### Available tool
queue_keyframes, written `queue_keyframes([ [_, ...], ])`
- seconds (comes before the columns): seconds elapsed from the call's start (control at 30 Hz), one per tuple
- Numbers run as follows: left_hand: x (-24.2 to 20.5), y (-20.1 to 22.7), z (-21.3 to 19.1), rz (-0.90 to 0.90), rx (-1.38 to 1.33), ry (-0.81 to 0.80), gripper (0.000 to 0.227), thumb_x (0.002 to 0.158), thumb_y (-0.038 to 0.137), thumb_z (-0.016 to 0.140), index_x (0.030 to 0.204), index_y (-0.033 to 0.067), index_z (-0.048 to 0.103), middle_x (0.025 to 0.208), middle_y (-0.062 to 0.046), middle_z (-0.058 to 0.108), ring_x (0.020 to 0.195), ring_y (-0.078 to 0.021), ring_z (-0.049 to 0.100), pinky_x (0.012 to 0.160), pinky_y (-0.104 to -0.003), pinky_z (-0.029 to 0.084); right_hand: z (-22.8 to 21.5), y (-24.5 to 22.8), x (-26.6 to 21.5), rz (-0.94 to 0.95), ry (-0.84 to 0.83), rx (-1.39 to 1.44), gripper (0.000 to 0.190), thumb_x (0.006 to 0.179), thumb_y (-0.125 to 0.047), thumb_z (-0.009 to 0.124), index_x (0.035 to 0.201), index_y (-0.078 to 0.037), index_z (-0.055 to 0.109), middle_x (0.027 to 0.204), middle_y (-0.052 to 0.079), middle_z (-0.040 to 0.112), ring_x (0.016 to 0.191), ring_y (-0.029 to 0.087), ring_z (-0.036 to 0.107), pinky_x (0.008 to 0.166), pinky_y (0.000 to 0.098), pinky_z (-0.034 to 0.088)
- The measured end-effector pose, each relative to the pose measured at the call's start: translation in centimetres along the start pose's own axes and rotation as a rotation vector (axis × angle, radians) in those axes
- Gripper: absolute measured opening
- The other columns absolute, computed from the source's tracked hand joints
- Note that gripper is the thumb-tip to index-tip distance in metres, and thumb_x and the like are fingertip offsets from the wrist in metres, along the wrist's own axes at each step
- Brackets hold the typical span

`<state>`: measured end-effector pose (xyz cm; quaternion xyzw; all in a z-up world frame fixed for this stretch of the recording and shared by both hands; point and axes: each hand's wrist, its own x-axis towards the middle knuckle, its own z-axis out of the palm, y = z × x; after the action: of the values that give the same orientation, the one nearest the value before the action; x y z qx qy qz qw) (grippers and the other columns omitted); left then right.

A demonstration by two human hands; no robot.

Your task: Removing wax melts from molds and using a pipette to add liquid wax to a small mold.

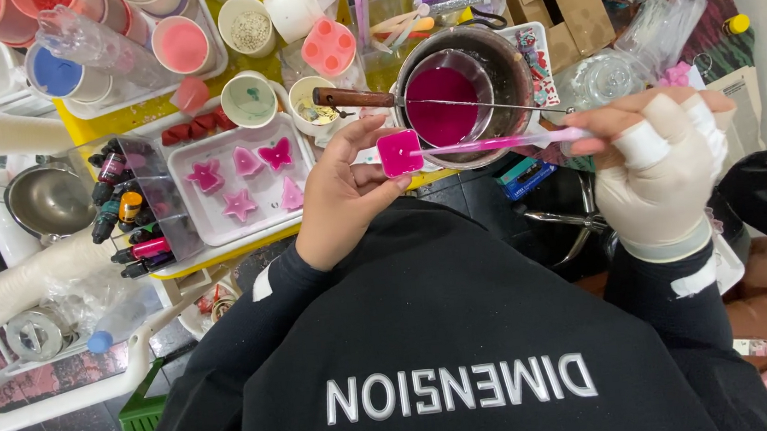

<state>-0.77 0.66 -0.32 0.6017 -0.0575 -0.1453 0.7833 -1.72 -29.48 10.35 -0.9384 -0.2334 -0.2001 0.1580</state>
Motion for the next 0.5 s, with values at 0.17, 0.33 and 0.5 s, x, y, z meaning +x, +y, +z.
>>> queue_keyframes([
  [0.17, 0.0, 0.4, 0.0, -0.065, -0.004, 0.026, 0.071, 0.09, -0.006, 0.073, 0.151, -0.0016, 0.037, 0.145, -0.021, 0.048, 0.115, -0.0222, 0.071, 0.096, -0.029, 0.062, -0.4, 1.2, -1.2, 0.082, -0.013, -0.16, 0.014, 0.101, -0.006, 0.077, 0.113, -0.014, 0.077, 0.098, 0.0, 0.068, 0.091, 0.02, 0.057, 0.091, 0.032, 0.039],
  [0.33, -0.2, -0.2, -0.3, -0.004, -0.001, 0.033, 0.07, 0.091, -0.008, 0.074, 0.151, -0.0025, 0.039, 0.143, -0.021, 0.05, 0.116, -0.0209, 0.069, 0.097, -0.029, 0.061, 2.6, 4.8, -1.9, 0.142, -0.004, -0.185, 0.012, 0.103, -0.018, 0.069, 0.112, -0.011, 0.073, 0.102, 0.002, 0.067, 0.091, 0.02, 0.056, 0.082, 0.0319, 0.041],
  [0.5, -0.5, 0.5, -0.6, -0.024, 0.018, 0.027, 0.068, 0.092, -0.007, 0.071, 0.151, -0.002, 0.038, 0.146, -0.02, 0.05, 0.117, -0.0195, 0.07, 0.098, -0.027, 0.061, 7.2, 7.1, -2.5, 0.134, -0.131, -0.352, 0.014, 0.108, -0.024, 0.069, 0.109, -0.012, 0.075, 0.092, 0.001, 0.061, 0.091, 0.02, 0.056, 0.083, 0.0337, 0.043],
])
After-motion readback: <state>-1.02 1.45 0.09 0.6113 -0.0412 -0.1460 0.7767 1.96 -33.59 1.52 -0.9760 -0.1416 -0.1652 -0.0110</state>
